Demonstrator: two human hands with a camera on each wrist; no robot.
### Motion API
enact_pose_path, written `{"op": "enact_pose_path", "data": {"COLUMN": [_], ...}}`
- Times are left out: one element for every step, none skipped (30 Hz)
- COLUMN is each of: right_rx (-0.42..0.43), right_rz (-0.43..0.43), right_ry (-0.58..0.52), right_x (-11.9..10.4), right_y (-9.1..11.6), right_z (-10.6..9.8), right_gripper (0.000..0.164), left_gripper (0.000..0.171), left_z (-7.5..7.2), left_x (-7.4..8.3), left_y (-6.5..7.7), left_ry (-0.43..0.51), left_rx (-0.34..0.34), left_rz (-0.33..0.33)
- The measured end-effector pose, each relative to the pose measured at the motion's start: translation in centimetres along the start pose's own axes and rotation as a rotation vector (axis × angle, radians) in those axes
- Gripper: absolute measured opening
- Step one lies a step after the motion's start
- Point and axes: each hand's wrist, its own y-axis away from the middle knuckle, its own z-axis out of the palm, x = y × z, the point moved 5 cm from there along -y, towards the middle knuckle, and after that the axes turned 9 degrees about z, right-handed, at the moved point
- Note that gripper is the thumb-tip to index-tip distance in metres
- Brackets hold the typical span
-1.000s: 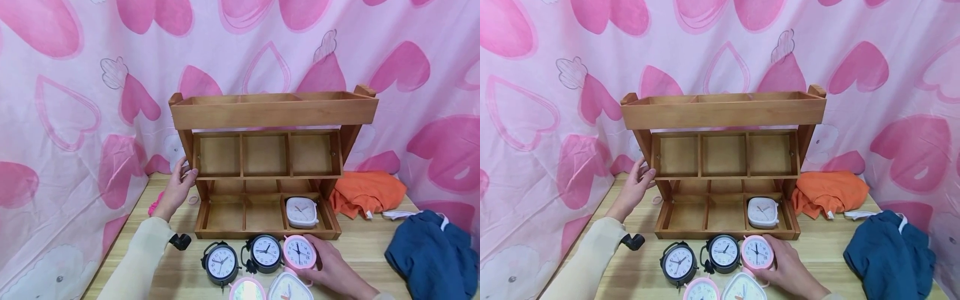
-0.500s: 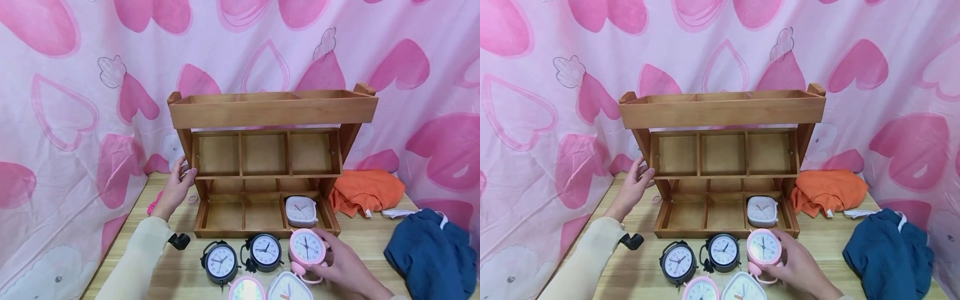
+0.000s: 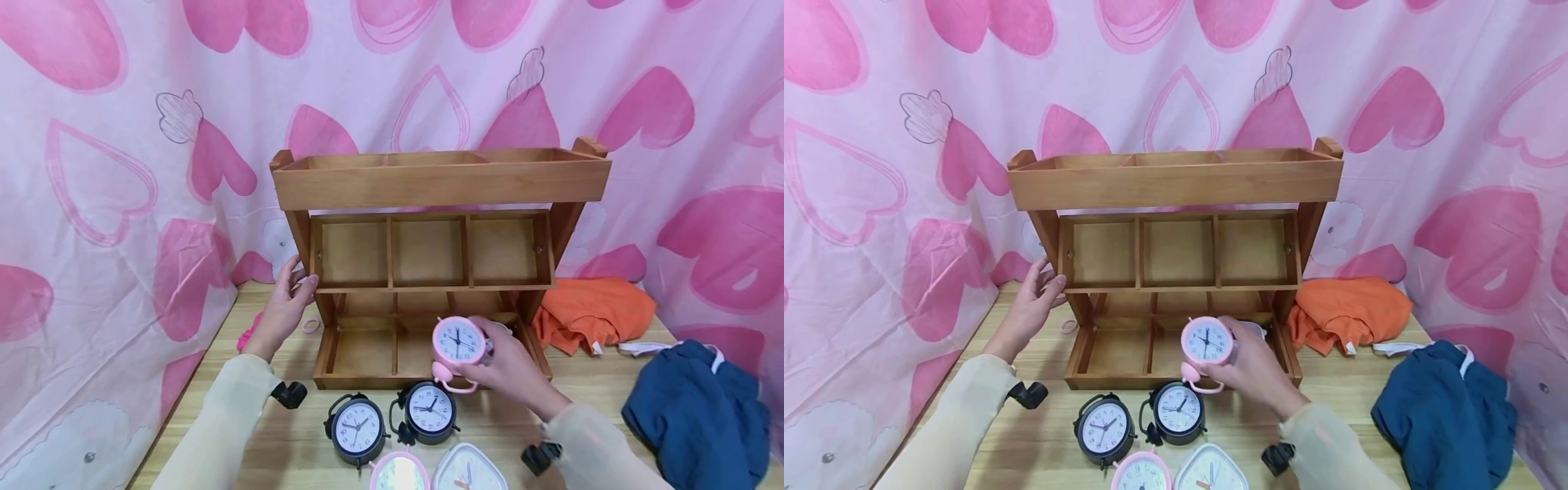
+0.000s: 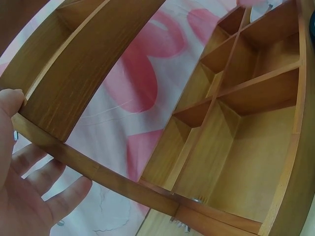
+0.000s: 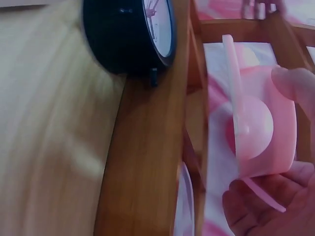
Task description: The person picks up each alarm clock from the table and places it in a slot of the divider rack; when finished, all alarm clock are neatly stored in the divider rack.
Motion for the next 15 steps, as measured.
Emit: {"op": "enact_pose_path", "data": {"right_rx": [-0.003, -0.008, -0.011, -0.018, -0.024, -0.026, -0.034, -0.041, -0.053, -0.064, -0.07, -0.075, -0.077, -0.077, -0.078], "right_rz": [0.002, 0.01, 0.007, 0.01, 0.016, 0.02, 0.028, 0.038, 0.043, 0.058, 0.067, 0.074, 0.083, 0.093, 0.107], "right_ry": [0.0, -0.001, 0.002, 0.005, 0.011, 0.02, 0.028, 0.03, 0.027, 0.026, 0.032, 0.042, 0.057, 0.072, 0.092], "right_x": [-0.3, -0.5, -0.7, -0.9, -1.1, -1.3, -1.4, -1.6, -1.7, -1.8, -1.8, -1.9, -1.9, -2.0, -2.0], "right_y": [-0.6, -1.2, -1.7, -2.2, -2.6, -3.0, -3.3, -3.6, -3.9, -4.1, -4.4, -4.6, -4.7, -4.9, -5.1], "right_z": [0.5, 1.0, 1.4, 1.9, 2.4, 2.8, 3.2, 3.6, 4.0, 4.4, 4.7, 5.0, 5.2, 5.4, 5.7], "right_gripper": [0.083, 0.082, 0.08, 0.079, 0.078, 0.077, 0.076, 0.075, 0.074, 0.073, 0.072, 0.071, 0.07, 0.069, 0.069], "left_gripper": [0.07, 0.071, 0.071, 0.07, 0.07, 0.07, 0.07, 0.07, 0.07, 0.07, 0.07, 0.07, 0.07, 0.07, 0.07], "left_z": [0.0, 0.0, 0.0, 0.0, 0.0, 0.0, 0.0, 0.0, 0.0, 0.0, 0.0, 0.0, 0.0, 0.0, 0.0], "left_x": [0.0, -0.1, -0.1, -0.1, -0.1, -0.1, -0.1, -0.1, -0.1, -0.1, -0.1, -0.1, -0.1, -0.1, -0.1], "left_y": [0.0, 0.0, 0.0, 0.0, 0.0, -0.1, -0.1, -0.1, -0.1, -0.1, -0.1, -0.1, -0.1, -0.1, -0.1], "left_ry": [-0.003, -0.005, -0.007, -0.007, -0.008, -0.005, -0.004, 0.0, 0.002, 0.003, 0.003, 0.004, 0.004, 0.005, 0.005], "left_rx": [-0.001, -0.001, 0.0, 0.001, 0.0, 0.0, 0.001, 0.0, 0.001, 0.002, 0.002, 0.002, 0.003, 0.003, 0.004], "left_rz": [-0.001, -0.003, -0.005, -0.006, -0.006, -0.004, -0.005, -0.001, 0.0, -0.001, -0.002, -0.002, -0.003, -0.002, -0.005]}}
